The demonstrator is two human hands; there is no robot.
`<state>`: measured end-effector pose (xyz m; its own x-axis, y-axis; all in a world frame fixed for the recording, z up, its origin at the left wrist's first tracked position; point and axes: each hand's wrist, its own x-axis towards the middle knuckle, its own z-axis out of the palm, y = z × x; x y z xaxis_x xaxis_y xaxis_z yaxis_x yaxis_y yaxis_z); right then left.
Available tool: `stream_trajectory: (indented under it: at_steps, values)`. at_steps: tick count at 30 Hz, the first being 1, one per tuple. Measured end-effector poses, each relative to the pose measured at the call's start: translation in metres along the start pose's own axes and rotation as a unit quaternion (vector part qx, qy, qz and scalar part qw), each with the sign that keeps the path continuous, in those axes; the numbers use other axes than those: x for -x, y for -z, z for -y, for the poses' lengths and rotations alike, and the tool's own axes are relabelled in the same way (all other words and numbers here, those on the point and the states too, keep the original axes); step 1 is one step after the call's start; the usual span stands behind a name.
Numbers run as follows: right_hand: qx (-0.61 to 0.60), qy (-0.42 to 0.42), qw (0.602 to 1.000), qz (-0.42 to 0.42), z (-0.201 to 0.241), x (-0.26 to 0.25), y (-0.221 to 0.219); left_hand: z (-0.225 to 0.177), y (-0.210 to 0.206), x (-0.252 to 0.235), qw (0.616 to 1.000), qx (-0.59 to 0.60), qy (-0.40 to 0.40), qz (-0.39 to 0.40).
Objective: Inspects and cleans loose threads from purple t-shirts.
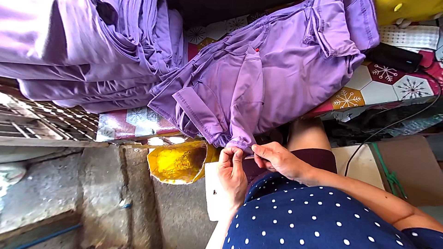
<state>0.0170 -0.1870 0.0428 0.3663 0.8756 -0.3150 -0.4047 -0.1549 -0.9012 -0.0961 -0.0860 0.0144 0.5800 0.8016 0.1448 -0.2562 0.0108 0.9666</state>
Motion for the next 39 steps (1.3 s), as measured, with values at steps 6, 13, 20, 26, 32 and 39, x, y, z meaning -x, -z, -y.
stream_trajectory:
  at_steps: [6,13,20,26,32,39]
  values:
    - [0.261,0.212,0.937,-0.091,-0.028,-0.02,0.007,-0.009,0.022,-0.002,0.999,-0.023,0.034,0.002]
    - [0.265,0.258,0.924,-0.092,-0.031,-0.022,0.0,-0.011,0.088,-0.002,0.932,-0.027,0.257,-0.254]
    - [0.325,0.32,0.886,-0.086,-0.036,-0.022,-0.001,-0.015,0.018,-0.006,0.946,0.187,0.261,-0.046]
    - [0.355,0.281,0.887,-0.089,-0.025,-0.012,0.015,-0.026,0.008,-0.013,0.943,0.219,0.241,-0.074]
    - [0.434,0.368,0.815,-0.108,-0.02,-0.016,0.014,-0.032,0.002,-0.009,0.945,0.216,0.228,-0.094]
    - [0.491,0.462,0.727,-0.13,-0.016,-0.02,0.022,-0.033,0.001,-0.009,0.968,0.145,0.198,-0.055]
